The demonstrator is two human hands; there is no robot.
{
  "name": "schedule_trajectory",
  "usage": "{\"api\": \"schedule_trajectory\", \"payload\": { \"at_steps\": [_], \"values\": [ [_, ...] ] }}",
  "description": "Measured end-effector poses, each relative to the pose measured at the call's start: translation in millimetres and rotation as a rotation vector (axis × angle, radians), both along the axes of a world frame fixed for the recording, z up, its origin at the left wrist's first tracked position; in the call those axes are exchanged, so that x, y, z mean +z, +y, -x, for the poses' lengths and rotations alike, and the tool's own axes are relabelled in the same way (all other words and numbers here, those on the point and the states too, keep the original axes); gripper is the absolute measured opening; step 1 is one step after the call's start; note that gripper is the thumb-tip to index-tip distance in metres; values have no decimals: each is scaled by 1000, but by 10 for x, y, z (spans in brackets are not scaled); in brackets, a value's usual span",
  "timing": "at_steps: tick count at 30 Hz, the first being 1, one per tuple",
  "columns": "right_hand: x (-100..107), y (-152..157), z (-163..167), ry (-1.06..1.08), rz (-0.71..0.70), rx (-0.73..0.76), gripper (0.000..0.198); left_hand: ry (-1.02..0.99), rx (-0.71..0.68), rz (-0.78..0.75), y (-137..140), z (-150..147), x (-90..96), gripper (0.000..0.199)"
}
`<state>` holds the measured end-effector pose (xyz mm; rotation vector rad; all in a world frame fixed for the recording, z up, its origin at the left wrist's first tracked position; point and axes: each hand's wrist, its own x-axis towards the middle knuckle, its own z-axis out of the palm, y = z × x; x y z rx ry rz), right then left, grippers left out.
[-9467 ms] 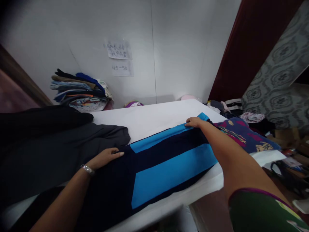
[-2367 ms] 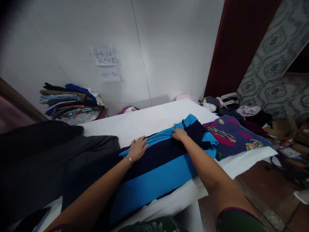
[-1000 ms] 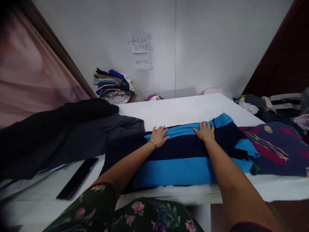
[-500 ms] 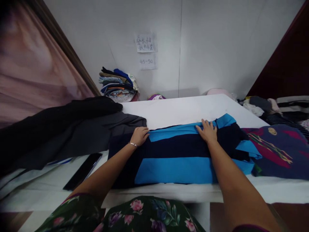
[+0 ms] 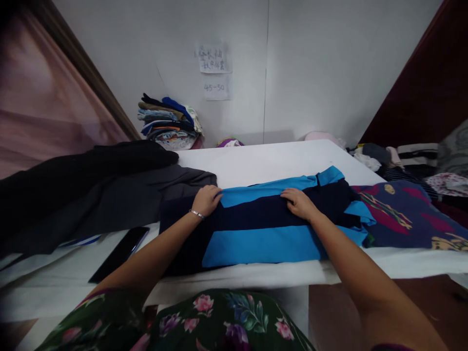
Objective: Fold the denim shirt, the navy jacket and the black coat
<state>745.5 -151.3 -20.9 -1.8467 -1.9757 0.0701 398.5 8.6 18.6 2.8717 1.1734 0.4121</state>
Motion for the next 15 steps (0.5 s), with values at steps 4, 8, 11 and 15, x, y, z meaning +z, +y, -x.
{"api": "schedule_trajectory", "payload": {
  "at_steps": [4,8,11,15],
  "values": [
    [-61,-102,-23,-58,65,68,52,71,-177,151,-324,-128,-143,32],
    [-88,-87,-63,-71,72,-16,41,100,-128,174,-424,-228,-259,31],
    [-44,-59,-42,16,56,-133,39,97,-94,180,-376,-240,-262,26],
    [84,-35,-8,128,30,-204,37,45,-34,255,-351,-230,-191,27]
  ]
}}
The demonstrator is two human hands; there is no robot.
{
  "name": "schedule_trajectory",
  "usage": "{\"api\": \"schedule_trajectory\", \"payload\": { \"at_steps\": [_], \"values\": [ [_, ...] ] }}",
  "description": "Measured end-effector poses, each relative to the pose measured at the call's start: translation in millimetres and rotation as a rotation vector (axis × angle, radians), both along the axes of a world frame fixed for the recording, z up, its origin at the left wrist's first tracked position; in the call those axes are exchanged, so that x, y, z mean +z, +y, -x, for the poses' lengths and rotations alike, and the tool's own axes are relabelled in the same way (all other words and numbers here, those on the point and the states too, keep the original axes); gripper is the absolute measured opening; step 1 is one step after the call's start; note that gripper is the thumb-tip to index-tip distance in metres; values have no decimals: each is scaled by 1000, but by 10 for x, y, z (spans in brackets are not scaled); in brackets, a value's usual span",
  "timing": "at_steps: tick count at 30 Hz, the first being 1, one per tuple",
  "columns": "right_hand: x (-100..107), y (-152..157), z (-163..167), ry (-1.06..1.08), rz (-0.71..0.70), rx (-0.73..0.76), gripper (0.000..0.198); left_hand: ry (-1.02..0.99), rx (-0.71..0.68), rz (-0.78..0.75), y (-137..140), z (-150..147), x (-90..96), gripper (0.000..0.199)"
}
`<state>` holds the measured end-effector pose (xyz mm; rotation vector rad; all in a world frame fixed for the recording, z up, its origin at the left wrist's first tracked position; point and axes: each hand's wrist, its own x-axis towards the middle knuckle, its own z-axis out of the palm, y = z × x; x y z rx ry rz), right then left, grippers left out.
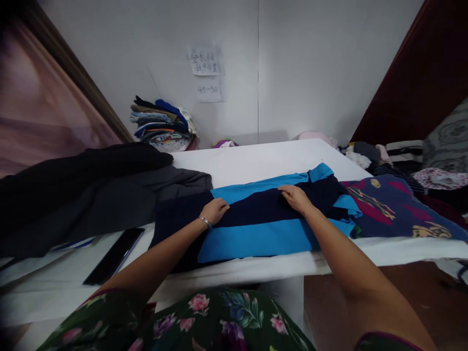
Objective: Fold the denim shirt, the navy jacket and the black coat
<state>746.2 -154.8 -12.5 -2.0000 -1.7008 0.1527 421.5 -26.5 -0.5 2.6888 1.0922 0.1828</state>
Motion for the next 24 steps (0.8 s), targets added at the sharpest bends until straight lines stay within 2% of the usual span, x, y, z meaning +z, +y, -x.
{"api": "schedule_trajectory", "payload": {
  "at_steps": [4,10,13,15,21,24],
  "values": [
    [127,63,-10,77,40,-15,36,-37,17,24,-87,-129,78,31],
    [251,168,-34,72,17,22,33,-56,30,36,-217,-569,73,50],
    [300,191,9,45,28,17,33,-77,41,62,-254,-742,37,51],
    [320,188,43,-11,79,-2,33,-68,34,59,-283,-814,6,45],
    [192,46,38,-270,358,96,27,15,-60,-70,-367,-883,-76,32],
    [61,-45,-3,-297,335,159,26,1,-61,-61,-308,-855,-34,32]
  ]
}}
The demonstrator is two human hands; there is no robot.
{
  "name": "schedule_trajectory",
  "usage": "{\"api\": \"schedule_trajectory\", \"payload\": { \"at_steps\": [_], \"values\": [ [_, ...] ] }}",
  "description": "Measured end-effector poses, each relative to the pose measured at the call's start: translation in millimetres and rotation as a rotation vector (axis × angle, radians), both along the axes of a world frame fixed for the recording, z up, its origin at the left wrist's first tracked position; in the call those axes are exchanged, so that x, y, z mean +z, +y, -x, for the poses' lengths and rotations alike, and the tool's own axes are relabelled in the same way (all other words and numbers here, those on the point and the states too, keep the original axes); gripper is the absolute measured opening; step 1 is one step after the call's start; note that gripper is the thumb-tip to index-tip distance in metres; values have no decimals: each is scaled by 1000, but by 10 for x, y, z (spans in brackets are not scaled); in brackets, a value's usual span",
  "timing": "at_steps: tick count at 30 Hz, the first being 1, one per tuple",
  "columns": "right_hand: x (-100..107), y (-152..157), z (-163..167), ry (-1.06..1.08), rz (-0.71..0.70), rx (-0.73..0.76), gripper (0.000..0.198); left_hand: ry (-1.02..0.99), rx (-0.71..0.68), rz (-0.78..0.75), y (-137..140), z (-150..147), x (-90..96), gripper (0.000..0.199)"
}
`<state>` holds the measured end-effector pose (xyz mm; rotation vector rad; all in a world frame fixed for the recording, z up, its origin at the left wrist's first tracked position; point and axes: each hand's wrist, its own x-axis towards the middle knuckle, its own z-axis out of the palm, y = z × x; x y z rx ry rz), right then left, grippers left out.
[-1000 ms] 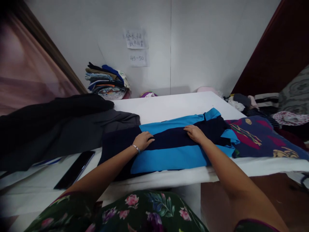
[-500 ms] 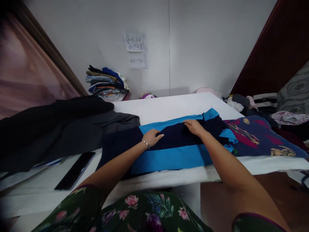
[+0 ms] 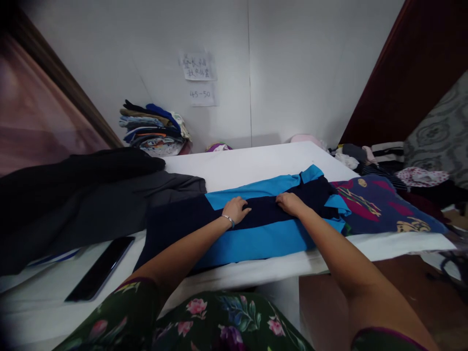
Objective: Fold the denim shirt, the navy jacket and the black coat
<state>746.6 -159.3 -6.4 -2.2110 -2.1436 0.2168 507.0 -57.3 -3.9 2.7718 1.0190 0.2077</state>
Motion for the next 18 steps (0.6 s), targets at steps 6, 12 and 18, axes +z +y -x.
{"api": "schedule_trajectory", "payload": {
  "at_steps": [6,12,18],
  "values": [
    [-42,-54,-64,-58,-113,52,28,-14,134,-195,328,269,92,27],
    [11,-112,-5,-94,-105,71,27,131,191,-98,577,537,17,27],
    [19,-177,123,-121,-73,22,28,108,130,-173,598,694,35,22]
  ]
}}
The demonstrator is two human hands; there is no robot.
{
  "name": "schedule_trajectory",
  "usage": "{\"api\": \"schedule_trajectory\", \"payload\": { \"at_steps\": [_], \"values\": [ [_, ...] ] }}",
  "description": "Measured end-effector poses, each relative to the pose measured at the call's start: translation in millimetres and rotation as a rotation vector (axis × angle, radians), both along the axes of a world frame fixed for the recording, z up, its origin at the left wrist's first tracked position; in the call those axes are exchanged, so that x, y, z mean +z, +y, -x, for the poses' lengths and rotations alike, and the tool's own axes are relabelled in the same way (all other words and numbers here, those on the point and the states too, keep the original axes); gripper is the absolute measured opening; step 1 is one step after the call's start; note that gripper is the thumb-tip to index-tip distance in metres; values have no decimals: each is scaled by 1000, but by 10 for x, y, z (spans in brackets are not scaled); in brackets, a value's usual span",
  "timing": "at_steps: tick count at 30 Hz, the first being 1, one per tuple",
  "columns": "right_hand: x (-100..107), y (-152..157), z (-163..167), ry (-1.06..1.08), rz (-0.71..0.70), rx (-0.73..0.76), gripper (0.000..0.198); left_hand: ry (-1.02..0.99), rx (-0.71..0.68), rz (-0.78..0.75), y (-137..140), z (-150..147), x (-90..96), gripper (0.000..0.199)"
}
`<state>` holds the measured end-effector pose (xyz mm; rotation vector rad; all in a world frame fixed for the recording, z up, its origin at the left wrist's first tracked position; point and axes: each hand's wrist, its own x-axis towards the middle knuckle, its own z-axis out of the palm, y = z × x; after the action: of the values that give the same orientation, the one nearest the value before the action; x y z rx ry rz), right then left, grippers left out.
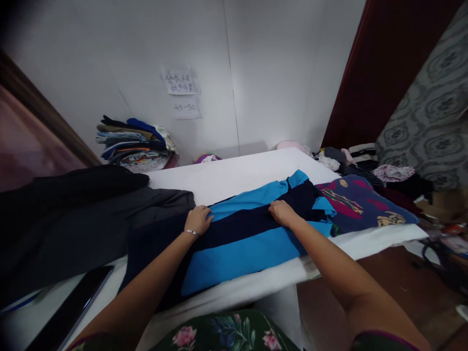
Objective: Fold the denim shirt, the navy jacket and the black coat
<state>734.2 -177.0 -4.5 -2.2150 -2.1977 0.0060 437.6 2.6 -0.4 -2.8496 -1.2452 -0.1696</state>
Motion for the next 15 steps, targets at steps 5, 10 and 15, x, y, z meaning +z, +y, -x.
{"api": "schedule_trajectory", "payload": {
  "at_steps": [5,10,15],
  "values": [
    [-12,-59,15,32,-5,-42,29,22,-10,-2,-12,80,-35,21],
    [135,78,49,64,61,-151,25,-3,-46,45,-8,82,-37,18],
    [296,536,153,136,-126,-178,40,6,-35,54,-30,82,-52,18]
  ]
}}
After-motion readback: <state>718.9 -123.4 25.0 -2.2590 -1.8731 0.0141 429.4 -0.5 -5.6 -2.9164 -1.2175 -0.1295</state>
